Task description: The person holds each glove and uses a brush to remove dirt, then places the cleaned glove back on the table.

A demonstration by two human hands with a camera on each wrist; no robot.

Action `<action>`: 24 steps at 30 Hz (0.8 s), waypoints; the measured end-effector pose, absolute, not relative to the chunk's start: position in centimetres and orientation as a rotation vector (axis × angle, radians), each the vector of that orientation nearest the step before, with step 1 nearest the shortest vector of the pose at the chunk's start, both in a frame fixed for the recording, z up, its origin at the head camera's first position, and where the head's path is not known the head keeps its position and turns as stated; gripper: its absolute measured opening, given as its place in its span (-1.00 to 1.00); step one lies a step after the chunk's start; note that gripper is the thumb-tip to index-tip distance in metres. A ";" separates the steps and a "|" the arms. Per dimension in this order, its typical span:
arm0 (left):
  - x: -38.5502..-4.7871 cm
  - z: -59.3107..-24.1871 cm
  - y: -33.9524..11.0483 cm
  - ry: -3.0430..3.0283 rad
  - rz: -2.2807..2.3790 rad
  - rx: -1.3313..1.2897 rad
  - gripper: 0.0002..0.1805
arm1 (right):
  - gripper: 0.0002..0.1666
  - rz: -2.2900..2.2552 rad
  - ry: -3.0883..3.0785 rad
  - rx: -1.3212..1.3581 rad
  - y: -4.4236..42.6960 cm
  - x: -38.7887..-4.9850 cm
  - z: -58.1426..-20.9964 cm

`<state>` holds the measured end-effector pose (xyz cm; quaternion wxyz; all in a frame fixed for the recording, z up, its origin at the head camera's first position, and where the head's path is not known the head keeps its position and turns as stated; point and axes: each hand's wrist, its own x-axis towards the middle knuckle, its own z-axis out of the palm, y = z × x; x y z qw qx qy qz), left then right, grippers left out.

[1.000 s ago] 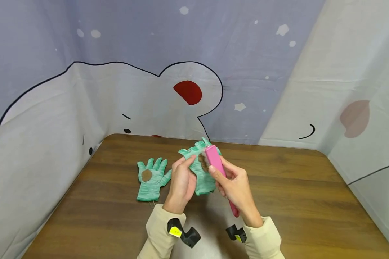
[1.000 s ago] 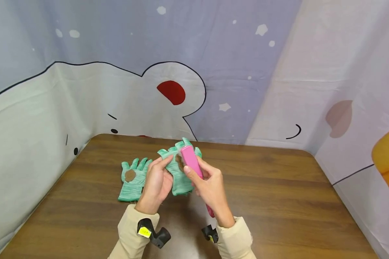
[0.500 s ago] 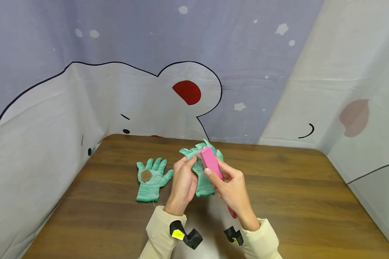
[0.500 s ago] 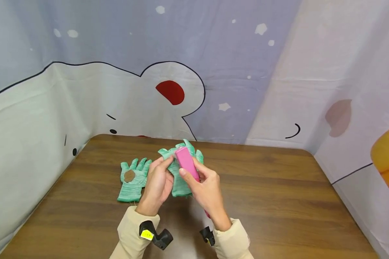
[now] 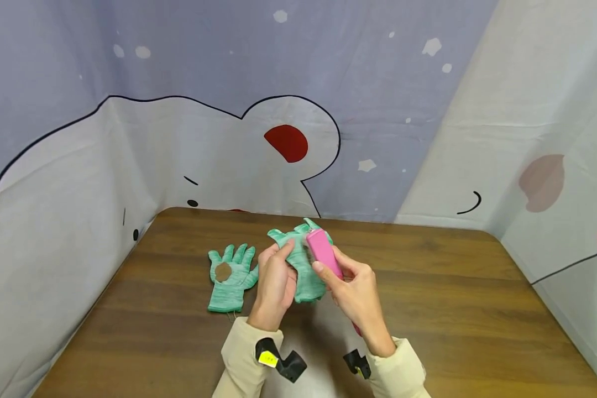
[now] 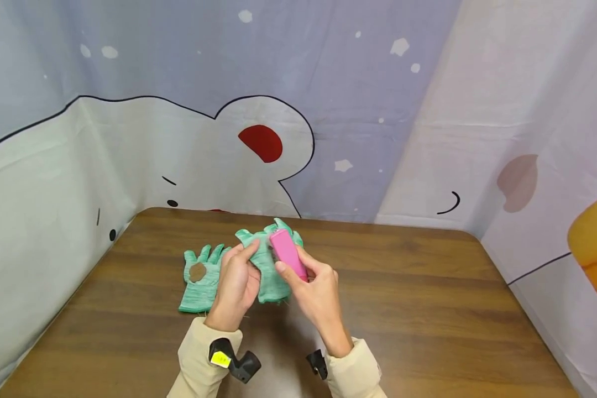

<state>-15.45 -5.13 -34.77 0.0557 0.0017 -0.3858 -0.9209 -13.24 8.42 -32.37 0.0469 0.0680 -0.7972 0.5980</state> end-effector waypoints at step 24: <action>-16.2 -35.7 -6.2 -1.014 -2.905 0.062 -0.60 | -0.40 1.859 -2.513 0.189 10.2 -15.8 -35.7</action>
